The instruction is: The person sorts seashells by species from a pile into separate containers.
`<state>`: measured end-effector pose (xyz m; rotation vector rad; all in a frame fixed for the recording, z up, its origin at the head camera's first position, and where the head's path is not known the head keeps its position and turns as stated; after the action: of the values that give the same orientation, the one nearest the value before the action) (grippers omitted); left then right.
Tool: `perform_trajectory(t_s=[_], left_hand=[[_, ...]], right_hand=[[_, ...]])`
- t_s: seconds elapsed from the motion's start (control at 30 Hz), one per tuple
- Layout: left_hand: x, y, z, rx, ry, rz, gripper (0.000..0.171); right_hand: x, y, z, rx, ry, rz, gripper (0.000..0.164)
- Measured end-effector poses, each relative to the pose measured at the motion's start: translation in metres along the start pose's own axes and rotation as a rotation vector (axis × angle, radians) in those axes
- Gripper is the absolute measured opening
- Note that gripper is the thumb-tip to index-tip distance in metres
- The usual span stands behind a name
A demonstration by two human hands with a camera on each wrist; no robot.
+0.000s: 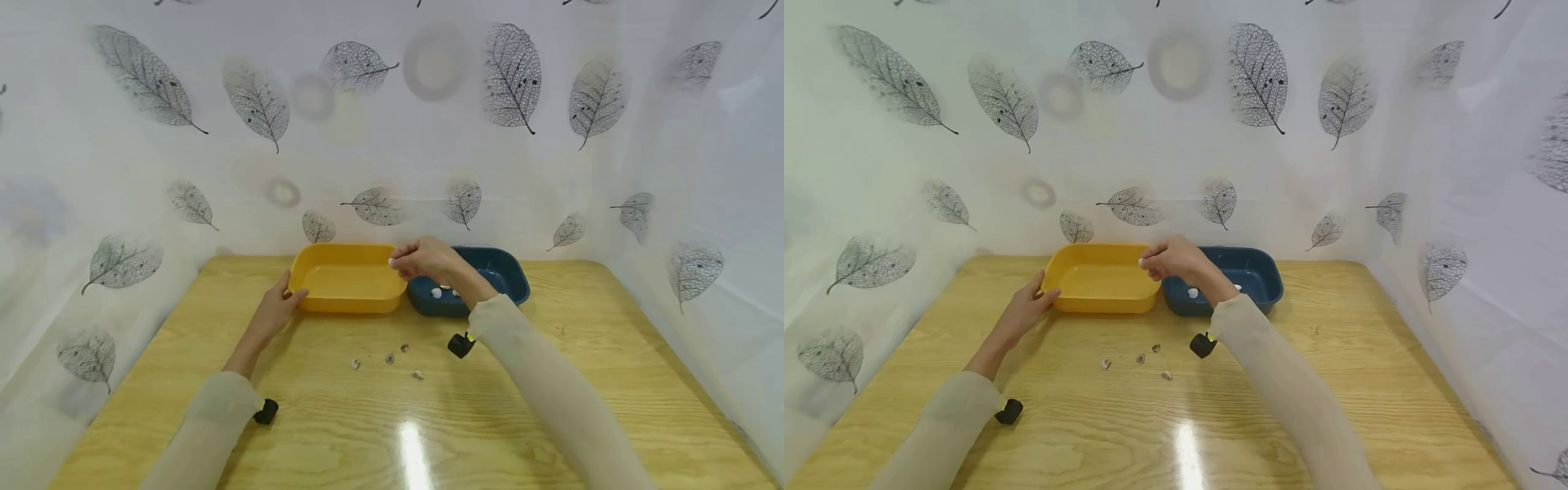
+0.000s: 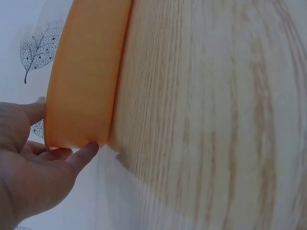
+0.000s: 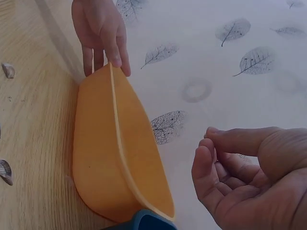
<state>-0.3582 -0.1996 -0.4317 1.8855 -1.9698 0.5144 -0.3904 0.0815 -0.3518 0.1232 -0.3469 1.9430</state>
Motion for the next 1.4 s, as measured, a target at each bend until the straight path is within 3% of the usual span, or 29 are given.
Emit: perform_trajectory(t_s=[0.37, 0.67, 0.97, 1.4], left_hand=[[-0.004, 0.002, -0.005, -0.022, 0.001, 0.005, 0.078], [-0.006, 0.004, -0.004, -0.006, -0.008, 0.009, 0.080], [-0.005, 0.006, -0.007, -0.015, -0.008, 0.004, 0.080], [-0.001, 0.001, -0.001, -0.004, 0.000, -0.006, 0.080]], right_hand=[[0.008, 0.028, -0.014, -0.048, 0.092, -0.124, 0.024], [0.017, 0.033, -0.019, -0.047, 0.181, -0.218, 0.031], [0.015, 0.018, -0.017, 0.002, 0.175, -0.137, 0.027], [0.003, -0.037, -0.018, 0.113, 0.094, 0.016, 0.029]])
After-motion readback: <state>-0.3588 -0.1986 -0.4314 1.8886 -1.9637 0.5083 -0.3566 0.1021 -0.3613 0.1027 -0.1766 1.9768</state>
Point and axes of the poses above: each hand's wrist, its own y-axis towards the middle knuckle, its own x-axis out of the back of the hand, z = x × y, the point moved 10 cm from there along y, towards the middle knuckle, and after that the axes turned 5 degrees about -z, right-handed, at the moved point
